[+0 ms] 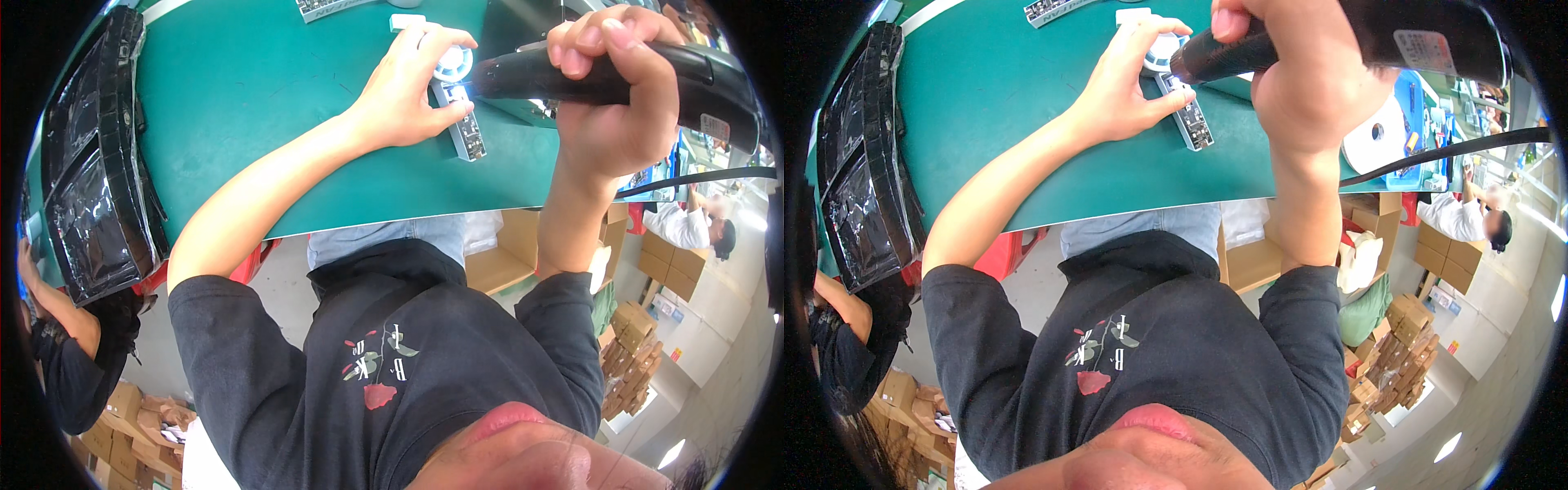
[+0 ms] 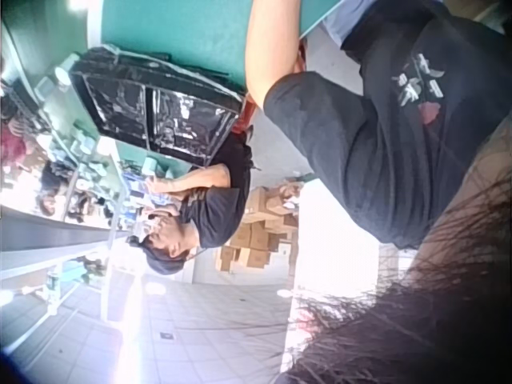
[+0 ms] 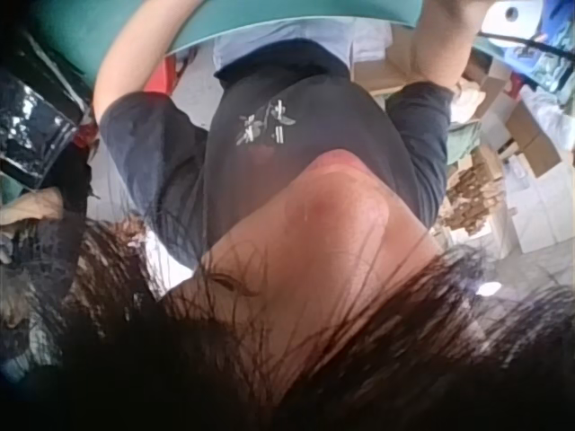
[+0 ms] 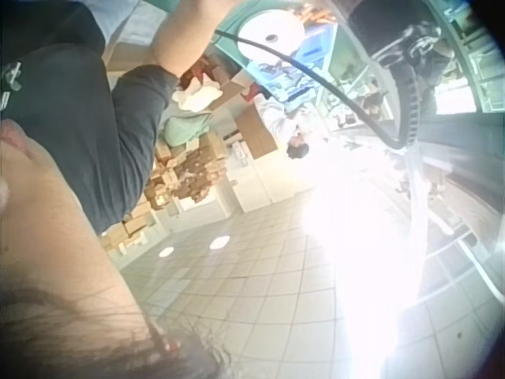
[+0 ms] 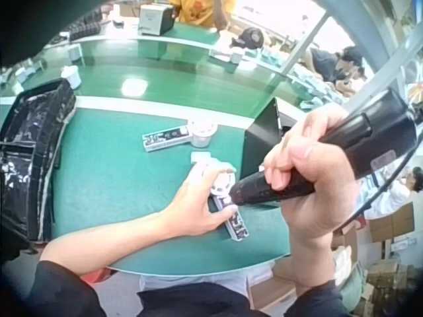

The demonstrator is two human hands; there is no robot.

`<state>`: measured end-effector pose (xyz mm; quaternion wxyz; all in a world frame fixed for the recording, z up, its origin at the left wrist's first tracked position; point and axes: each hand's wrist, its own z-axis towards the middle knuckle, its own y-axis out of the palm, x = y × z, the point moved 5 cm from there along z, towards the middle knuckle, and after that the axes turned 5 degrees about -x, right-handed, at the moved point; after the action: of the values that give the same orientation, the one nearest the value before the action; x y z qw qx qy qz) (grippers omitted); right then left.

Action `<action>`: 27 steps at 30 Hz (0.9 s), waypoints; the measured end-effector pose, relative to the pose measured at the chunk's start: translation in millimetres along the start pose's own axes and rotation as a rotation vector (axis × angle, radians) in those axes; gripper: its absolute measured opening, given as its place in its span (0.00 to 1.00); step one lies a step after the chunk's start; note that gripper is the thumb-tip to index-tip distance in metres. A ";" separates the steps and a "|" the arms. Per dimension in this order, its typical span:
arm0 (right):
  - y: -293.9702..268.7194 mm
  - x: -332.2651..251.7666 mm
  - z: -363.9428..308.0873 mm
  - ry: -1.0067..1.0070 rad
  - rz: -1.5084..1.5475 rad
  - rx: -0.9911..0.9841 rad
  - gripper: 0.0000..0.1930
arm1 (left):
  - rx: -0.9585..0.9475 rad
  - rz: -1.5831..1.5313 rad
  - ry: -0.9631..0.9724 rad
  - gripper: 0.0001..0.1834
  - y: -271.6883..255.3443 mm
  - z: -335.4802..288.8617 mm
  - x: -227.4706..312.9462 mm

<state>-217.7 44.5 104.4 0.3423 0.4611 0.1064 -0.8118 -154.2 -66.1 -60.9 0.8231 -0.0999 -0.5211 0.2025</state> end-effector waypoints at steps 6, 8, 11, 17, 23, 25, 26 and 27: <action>5.2 3.7 -1.5 0.097 0.069 -0.007 0.09 | 0.000 -0.010 -0.020 0.39 0.9 -1.3 -1.8; 5.4 3.6 -3.1 0.085 0.038 -0.007 0.09 | 0.005 -0.018 -0.002 0.39 0.4 -1.0 -0.6; 2.8 2.3 -6.9 0.038 -0.044 -0.012 0.07 | 0.039 -0.013 0.054 0.39 -0.3 0.9 1.8; -52.0 -43.3 15.4 -0.010 0.041 0.231 0.07 | -0.047 0.008 -0.002 0.40 -2.5 3.8 3.8; -78.5 -102.9 36.1 -0.221 -0.033 0.288 0.09 | -0.037 0.047 -0.039 0.40 -5.8 3.5 5.6; -90.0 -109.5 43.8 -0.224 -0.009 0.276 0.10 | -0.049 0.017 -0.065 0.40 -5.9 3.8 6.5; -94.0 -108.5 44.9 -0.233 0.022 0.282 0.11 | -0.050 0.028 -0.056 0.40 -5.5 5.7 7.5; -96.9 -105.8 45.3 -0.241 0.055 0.290 0.11 | -0.054 0.043 -0.052 0.40 -5.7 6.1 7.4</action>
<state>-275.7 142.7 202.5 0.3046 0.4077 -0.0663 -0.8582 -155.5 -68.3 -50.1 0.8018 -0.1278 -0.5453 0.2084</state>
